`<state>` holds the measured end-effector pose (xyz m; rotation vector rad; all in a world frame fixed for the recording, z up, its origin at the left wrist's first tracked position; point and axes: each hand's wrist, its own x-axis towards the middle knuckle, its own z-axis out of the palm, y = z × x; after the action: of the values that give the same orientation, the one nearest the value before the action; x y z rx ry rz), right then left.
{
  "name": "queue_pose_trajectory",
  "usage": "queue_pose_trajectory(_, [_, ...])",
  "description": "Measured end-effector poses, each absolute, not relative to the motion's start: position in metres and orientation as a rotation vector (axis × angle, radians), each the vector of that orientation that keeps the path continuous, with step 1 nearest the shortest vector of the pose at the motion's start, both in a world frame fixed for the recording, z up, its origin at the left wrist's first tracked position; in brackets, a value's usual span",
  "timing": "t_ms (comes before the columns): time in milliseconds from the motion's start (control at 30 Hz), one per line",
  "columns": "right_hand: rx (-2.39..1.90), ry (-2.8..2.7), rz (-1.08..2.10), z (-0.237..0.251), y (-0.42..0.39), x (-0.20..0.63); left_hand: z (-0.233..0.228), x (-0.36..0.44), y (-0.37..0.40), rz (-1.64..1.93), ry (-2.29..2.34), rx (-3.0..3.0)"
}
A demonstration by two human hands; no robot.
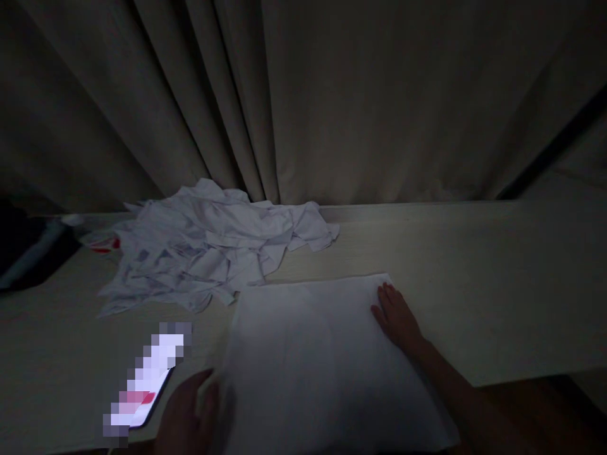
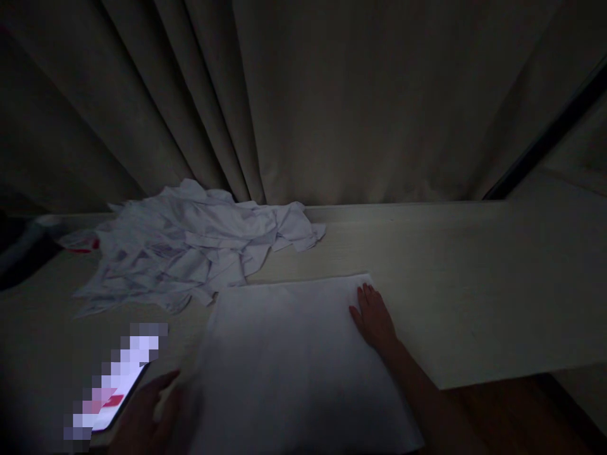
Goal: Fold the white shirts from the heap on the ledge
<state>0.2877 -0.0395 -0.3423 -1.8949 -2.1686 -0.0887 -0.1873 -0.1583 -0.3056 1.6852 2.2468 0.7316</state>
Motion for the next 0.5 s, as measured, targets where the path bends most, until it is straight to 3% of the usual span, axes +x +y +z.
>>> queue_pose_trajectory(200, [-1.911, -2.136, -0.042, -0.363, -0.018, 0.273, -0.325, -0.141, -0.058, 0.376, 1.957, 2.624])
queue_pose_trajectory(500, [-1.906, -2.136, -0.019, -0.369, -0.018, 0.28, -0.34, -0.145, -0.044, 0.174, 2.129, 2.63])
